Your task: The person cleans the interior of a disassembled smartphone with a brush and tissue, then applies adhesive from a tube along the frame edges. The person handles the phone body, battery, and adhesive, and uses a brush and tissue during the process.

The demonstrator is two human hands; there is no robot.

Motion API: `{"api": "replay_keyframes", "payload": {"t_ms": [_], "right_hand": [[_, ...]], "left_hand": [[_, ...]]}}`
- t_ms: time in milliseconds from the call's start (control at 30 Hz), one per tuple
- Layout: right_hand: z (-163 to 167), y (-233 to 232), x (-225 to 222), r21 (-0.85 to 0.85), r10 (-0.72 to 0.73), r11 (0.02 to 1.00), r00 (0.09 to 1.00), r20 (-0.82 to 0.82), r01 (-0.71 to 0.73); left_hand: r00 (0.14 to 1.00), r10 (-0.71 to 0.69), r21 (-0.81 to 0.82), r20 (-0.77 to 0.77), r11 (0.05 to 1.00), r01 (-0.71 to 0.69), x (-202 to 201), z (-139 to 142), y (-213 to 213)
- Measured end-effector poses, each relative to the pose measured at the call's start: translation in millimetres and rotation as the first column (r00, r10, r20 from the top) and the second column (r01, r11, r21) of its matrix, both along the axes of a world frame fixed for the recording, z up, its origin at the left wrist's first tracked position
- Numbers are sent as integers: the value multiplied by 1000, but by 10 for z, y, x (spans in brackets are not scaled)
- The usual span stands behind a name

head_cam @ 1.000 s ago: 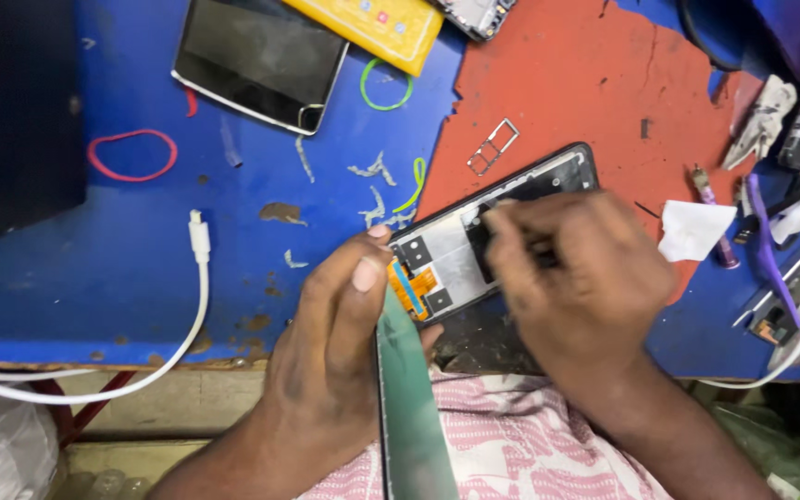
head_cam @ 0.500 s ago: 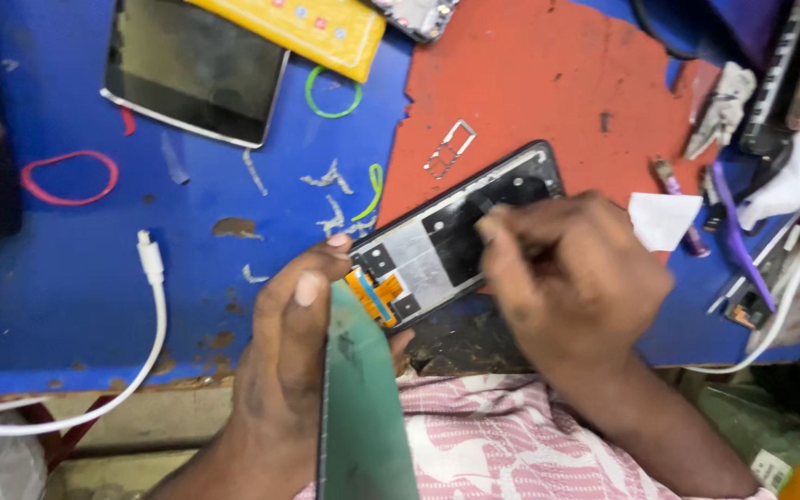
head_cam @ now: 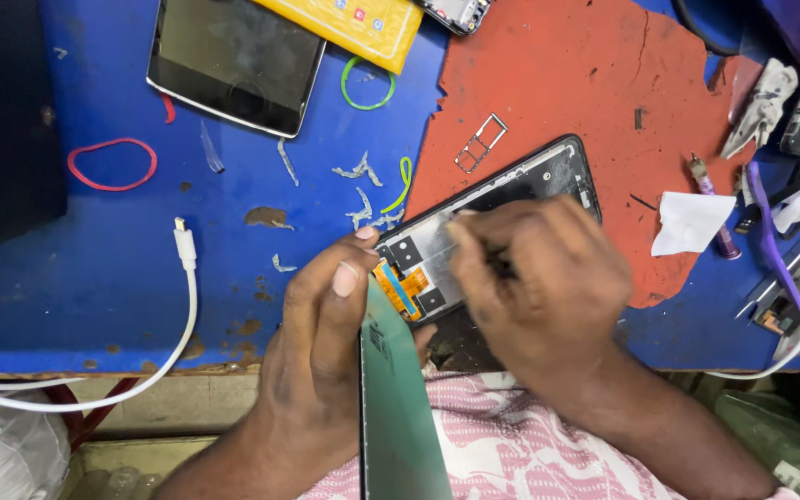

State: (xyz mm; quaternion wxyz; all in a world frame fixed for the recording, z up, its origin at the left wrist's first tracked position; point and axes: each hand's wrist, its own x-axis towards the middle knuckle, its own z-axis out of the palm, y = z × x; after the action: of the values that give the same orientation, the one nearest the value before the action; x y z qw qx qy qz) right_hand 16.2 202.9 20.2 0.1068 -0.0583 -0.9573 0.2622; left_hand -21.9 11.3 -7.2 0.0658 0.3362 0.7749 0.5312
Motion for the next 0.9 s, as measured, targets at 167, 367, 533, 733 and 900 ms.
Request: {"api": "replay_keyframes", "payload": {"t_ms": [167, 367, 533, 733, 900], "right_hand": [[-65, 268, 48, 62, -141, 988, 989, -33, 143], [-6, 124, 42, -4, -65, 998, 998, -18, 64], [27, -170, -29, -138, 74, 988, 997, -21, -76], [-11, -95, -9, -66, 76, 995, 997, 15, -75], [-33, 268, 5, 132, -107, 985, 994, -23, 109]], "left_hand": [[1000, -2, 6, -1, 1000, 2, -10, -5, 14], [1000, 7, 7, 6, 1000, -7, -4, 10, 32], [1000, -9, -9, 10, 1000, 9, -6, 7, -12], [1000, 5, 8, 11, 1000, -5, -6, -8, -3], [1000, 13, -8, -14, 1000, -13, -12, -34, 44]]}}
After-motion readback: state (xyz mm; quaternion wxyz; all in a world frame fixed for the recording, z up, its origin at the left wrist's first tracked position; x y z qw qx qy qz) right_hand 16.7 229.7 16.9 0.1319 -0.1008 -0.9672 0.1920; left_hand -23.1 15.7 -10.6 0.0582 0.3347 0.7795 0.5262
